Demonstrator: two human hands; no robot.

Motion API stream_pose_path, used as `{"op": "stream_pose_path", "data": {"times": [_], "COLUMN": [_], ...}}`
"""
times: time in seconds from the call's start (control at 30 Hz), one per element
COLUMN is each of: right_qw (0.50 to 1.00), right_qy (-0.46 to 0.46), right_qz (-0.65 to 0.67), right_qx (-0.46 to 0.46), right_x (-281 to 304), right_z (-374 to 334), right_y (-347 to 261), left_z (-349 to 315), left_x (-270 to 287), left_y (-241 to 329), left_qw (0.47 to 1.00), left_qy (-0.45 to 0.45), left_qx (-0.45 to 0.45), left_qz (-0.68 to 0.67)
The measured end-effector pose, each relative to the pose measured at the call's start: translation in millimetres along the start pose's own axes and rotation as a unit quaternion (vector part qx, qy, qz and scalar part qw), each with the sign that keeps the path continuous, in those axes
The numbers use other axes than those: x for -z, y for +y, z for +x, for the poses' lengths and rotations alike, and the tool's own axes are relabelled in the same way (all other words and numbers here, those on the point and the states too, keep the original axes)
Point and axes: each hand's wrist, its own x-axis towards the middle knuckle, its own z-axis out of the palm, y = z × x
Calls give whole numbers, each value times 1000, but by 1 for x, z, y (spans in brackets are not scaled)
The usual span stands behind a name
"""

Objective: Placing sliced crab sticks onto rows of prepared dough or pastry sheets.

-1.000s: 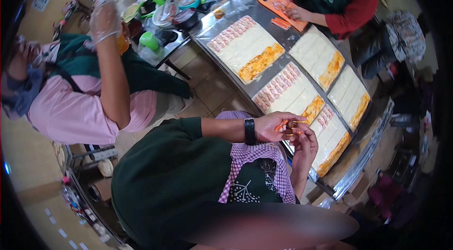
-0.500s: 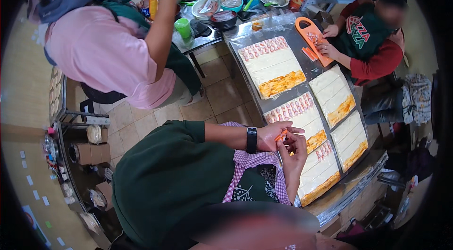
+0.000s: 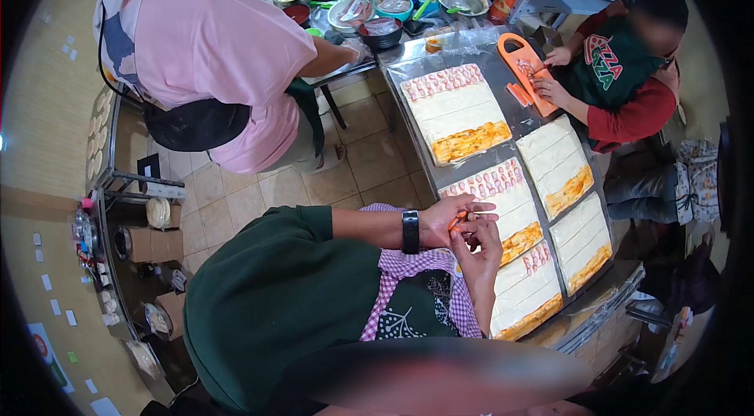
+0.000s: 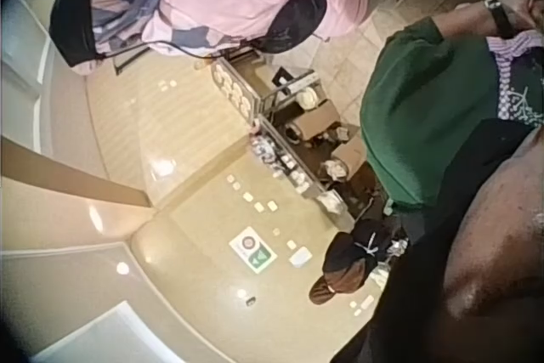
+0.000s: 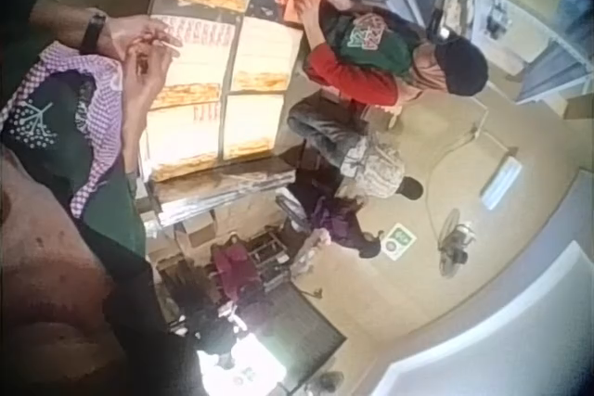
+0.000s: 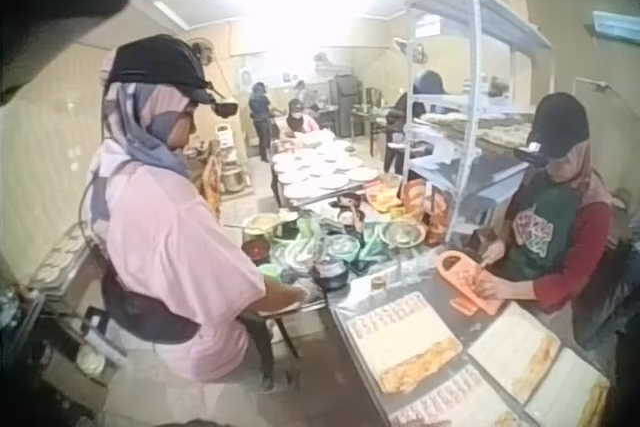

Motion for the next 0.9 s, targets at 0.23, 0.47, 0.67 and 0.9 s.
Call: {"op": "stream_pose_path", "data": {"times": [0.23,0.47,0.67,0.9], "right_qw": [992,959,911,886], "right_qy": [0,109,232,388], "right_qz": [111,227,279,85], "right_qx": [-61,-133,-195,-241], "right_x": [8,25,59,98], "right_z": [-3,-14,-25,-90], "right_y": [4,29,54,140], "left_z": [8,20,9,9], "left_x": [13,29,2,8], "left_y": [-4,-15,-2,6], "left_qw": [1000,999,996,995], "left_qy": [-2,-32,89,43], "left_qx": [6,-3,24,90], "left_qz": [-25,23,10,10]}}
